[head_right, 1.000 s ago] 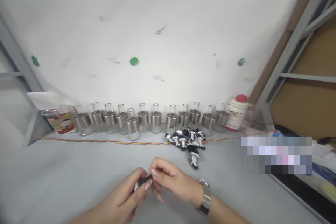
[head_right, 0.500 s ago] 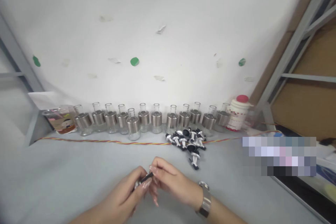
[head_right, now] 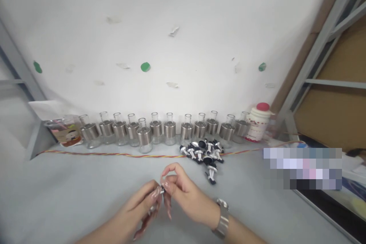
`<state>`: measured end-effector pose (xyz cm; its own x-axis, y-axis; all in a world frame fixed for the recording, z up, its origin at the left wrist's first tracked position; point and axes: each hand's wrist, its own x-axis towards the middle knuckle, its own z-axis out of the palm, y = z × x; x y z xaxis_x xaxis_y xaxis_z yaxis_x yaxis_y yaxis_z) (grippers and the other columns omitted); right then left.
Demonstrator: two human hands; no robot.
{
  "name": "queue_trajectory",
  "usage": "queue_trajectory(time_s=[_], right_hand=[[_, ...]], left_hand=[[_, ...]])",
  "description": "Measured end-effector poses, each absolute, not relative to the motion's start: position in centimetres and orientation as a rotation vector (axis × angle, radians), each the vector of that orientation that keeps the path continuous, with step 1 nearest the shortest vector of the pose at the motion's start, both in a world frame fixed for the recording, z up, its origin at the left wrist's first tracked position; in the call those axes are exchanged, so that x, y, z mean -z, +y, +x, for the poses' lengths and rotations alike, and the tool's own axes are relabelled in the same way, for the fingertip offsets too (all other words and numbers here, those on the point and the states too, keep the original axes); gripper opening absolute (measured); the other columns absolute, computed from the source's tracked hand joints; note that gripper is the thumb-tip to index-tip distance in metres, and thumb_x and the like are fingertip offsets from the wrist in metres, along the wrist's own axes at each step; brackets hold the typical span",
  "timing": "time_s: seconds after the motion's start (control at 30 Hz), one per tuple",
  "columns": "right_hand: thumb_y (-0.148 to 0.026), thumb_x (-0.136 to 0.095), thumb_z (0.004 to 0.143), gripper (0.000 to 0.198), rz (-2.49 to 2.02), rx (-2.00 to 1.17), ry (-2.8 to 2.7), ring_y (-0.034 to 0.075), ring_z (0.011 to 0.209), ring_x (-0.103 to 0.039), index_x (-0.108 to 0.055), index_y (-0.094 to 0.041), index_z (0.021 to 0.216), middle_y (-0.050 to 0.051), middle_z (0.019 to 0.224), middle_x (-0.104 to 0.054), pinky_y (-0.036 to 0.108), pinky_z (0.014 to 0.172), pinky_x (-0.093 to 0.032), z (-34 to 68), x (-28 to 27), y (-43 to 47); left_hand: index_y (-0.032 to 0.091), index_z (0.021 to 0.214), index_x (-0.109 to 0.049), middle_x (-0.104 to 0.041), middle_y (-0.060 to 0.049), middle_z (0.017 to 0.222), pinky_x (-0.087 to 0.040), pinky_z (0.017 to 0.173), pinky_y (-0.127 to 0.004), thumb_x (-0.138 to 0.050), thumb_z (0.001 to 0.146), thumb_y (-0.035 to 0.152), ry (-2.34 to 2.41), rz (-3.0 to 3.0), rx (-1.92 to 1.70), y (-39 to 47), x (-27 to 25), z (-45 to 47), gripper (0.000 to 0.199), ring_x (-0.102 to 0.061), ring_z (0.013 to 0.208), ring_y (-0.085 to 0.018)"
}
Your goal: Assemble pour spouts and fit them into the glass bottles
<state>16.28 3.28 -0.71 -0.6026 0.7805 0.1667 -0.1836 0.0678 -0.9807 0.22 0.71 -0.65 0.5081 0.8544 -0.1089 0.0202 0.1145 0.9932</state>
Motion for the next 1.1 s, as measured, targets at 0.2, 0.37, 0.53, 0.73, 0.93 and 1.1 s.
queue_trajectory(time_s=[0.2,0.37,0.53,0.73,0.93,1.1], right_hand=[[-0.036,-0.035,0.089,0.017,-0.79,-1.37,-1.733,0.01,0.059,-0.048,-0.041,-0.02,0.085,-0.003,0.066,-0.049,0.024,0.056,-0.041,16.2,0.5,2.5],[-0.031,-0.034,0.09,0.02,-0.901,-0.972,-1.917,0.011,0.063,-0.048,-0.051,-0.021,0.088,-0.001,0.069,-0.05,0.025,0.063,-0.039,16.4,0.6,2.4],[-0.03,-0.028,0.091,0.031,-0.836,-0.862,-1.999,0.012,0.069,-0.05,-0.044,-0.025,0.117,0.0,0.074,-0.051,0.027,0.069,-0.04,16.6,0.5,2.3],[-0.03,-0.03,0.091,0.034,-0.893,-0.896,-2.032,0.012,0.07,-0.051,-0.037,-0.025,0.124,0.0,0.077,-0.052,0.025,0.07,-0.041,16.8,0.9,2.6],[-0.028,-0.035,0.089,0.036,-0.929,-0.803,-2.141,0.013,0.074,-0.054,-0.035,-0.025,0.125,0.001,0.085,-0.056,0.024,0.07,-0.042,16.7,0.7,2.7],[-0.027,-0.039,0.087,0.036,-0.969,-0.605,-2.019,0.014,0.075,-0.053,-0.036,-0.023,0.123,0.002,0.086,-0.055,0.027,0.074,-0.042,16.9,0.3,3.6]], left_hand=[[0.021,0.08,-0.047,-0.045,0.007,0.06,-0.019,0.024,-0.011,-0.043,0.08,0.049,0.745,1.064,-0.717,0.9,0.7,0.5,0.029,-0.033,0.034,-0.003],[0.019,0.07,-0.05,-0.043,0.007,0.049,-0.016,0.022,-0.013,-0.035,0.075,0.062,0.839,0.899,-0.688,1.9,1.3,0.4,0.047,-0.032,0.029,-0.004],[0.018,0.047,-0.038,-0.03,0.01,0.034,-0.011,0.025,-0.015,-0.051,0.069,0.057,1.016,0.967,-0.894,2.7,0.2,-0.1,0.046,-0.017,0.024,-0.001],[0.02,0.044,-0.029,-0.025,0.011,0.036,-0.012,0.029,-0.017,-0.056,0.068,0.043,1.138,1.019,-1.003,3.3,-0.1,-0.8,0.043,-0.014,0.03,-0.002],[0.021,0.048,-0.033,-0.03,0.009,0.041,-0.028,0.038,-0.019,-0.054,0.069,0.047,1.391,1.387,-1.096,4.3,1.2,-1.4,0.04,-0.032,0.037,-0.007],[0.019,0.102,-0.051,-0.055,-0.008,0.098,-0.038,0.084,-0.04,-0.043,0.08,0.032,1.639,2.05,-1.168,6.4,3.4,-3.3,0.028,-0.049,0.095,-0.023]])
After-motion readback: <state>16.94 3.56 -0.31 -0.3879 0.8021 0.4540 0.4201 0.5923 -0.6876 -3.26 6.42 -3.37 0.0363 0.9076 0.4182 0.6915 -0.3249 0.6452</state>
